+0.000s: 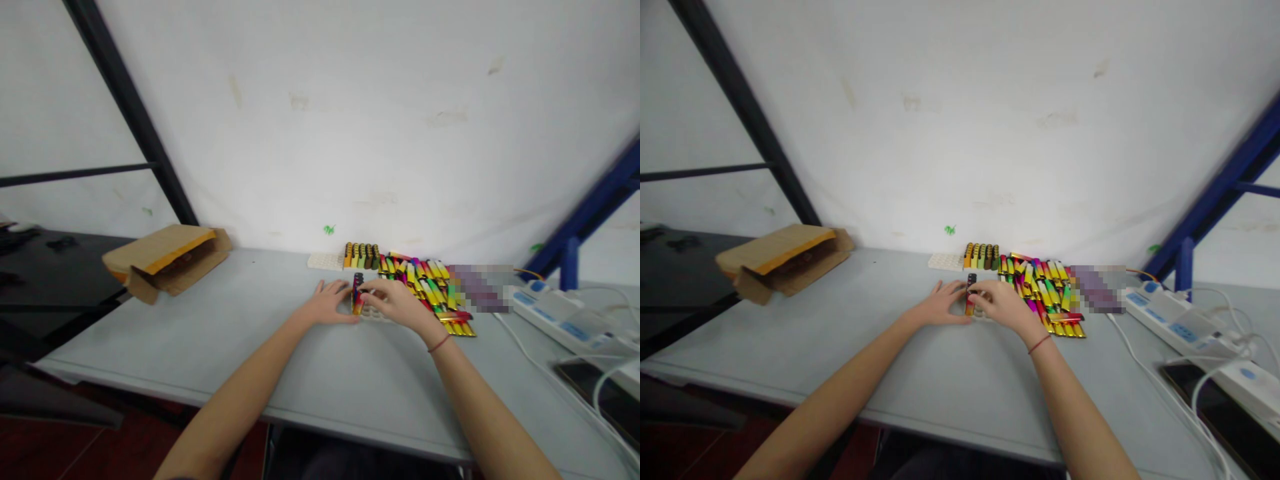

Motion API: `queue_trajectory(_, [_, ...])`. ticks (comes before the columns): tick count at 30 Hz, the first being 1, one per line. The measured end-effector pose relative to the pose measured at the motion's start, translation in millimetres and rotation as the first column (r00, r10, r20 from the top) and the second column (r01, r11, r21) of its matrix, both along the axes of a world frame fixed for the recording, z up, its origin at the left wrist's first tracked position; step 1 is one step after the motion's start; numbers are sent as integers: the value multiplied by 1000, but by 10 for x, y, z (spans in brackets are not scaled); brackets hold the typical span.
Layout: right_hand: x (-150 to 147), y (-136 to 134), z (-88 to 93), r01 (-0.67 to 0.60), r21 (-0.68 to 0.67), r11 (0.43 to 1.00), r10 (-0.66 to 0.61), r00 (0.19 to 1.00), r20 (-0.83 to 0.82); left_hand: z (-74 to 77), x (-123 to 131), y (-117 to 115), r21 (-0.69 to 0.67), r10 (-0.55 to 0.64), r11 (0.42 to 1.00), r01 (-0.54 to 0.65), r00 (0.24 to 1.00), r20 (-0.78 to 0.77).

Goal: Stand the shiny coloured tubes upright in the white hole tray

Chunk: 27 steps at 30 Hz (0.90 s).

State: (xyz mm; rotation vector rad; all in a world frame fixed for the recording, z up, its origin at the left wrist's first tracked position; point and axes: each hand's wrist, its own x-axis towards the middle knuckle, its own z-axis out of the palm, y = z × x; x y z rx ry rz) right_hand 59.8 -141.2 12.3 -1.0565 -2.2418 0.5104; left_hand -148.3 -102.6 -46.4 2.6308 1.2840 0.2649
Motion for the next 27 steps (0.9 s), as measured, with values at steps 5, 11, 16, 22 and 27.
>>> queue_trajectory(5, [-35, -33, 61, 44, -9, 999, -44, 998, 36, 7, -1, -5, 2, -9, 1000, 9, 1000, 0])
queue_trajectory(11, [618, 101, 149, 446, 144, 883, -469, 849, 242, 20, -10, -13, -6, -7, 1000, 8, 1000, 16])
queue_trajectory(16, [1514, 156, 37, 713, -52, 699, -589, 615, 524, 9, -15, 0, -15, -8, 1000, 8, 1000, 10])
queue_trajectory(22, [1623, -58, 93, 771, -447, 454, -582, 636, 506, 18, -15, 2, -14, -6, 1000, 5, 1000, -12])
queue_trajectory(27, [1524, -126, 156, 737, -533, 416, -562, 669, 486, 16, -14, 2, -2, -13, 1000, 13, 1000, -8])
